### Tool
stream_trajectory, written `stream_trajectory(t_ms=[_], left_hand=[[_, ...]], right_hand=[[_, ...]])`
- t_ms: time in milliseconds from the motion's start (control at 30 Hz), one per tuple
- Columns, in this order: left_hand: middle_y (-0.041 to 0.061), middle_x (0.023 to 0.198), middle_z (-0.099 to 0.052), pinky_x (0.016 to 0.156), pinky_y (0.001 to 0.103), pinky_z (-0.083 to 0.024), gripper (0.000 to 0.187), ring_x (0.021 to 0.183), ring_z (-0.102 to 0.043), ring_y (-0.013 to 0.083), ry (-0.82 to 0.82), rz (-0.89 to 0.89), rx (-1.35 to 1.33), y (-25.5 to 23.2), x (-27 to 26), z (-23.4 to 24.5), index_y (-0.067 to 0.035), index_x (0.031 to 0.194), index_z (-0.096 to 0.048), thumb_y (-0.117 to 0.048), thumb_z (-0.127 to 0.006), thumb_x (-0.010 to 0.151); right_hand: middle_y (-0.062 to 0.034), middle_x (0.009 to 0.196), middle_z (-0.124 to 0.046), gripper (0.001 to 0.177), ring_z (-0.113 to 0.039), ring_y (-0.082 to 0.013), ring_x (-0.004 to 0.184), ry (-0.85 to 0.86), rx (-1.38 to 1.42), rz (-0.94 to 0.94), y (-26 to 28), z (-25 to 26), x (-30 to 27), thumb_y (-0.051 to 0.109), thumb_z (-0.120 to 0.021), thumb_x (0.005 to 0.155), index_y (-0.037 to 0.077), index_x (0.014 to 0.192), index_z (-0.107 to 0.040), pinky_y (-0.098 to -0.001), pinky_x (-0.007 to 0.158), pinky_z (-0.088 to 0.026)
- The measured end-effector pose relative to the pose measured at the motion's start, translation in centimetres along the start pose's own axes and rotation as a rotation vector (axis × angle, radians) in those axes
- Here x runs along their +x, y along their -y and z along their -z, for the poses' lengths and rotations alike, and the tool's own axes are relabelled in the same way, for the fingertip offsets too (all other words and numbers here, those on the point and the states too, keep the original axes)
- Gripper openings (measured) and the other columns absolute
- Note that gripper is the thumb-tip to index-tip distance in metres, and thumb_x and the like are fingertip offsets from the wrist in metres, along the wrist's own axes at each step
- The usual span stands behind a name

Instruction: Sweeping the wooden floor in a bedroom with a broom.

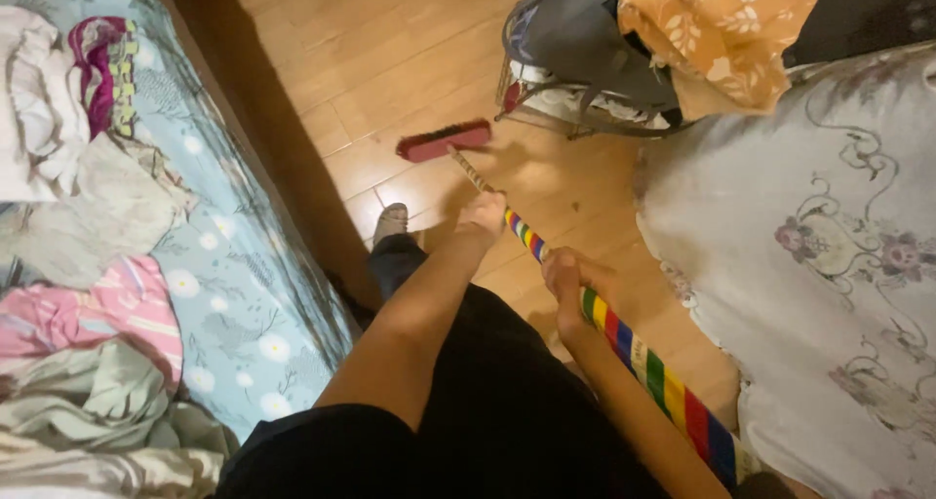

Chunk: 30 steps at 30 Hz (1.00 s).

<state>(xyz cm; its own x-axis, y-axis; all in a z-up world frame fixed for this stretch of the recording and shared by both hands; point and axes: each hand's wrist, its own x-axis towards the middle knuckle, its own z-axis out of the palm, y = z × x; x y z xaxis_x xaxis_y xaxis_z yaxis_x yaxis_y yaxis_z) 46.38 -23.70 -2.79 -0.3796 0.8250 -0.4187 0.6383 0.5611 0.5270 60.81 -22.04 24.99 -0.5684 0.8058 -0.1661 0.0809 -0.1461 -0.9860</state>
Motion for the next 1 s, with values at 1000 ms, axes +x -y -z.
stream_trajectory(t_ms=[1000], left_hand=[[0.023,0.118,-0.068,0.079,0.053,-0.056,0.042,0.100,-0.067,0.0430,-0.266,-0.002,-0.068,5.6,-7.5,19.0,-0.005,0.121,-0.064,-0.004,-0.065,0.079]], right_hand=[[-0.0106,0.079,-0.057,0.009,-0.060,-0.0233,0.077,0.564,0.000,0.584,7.0,-9.4,3.1,0.000,-0.058,0.097,0.003,0.090,-0.053,-0.0345,0.082,-0.056]])
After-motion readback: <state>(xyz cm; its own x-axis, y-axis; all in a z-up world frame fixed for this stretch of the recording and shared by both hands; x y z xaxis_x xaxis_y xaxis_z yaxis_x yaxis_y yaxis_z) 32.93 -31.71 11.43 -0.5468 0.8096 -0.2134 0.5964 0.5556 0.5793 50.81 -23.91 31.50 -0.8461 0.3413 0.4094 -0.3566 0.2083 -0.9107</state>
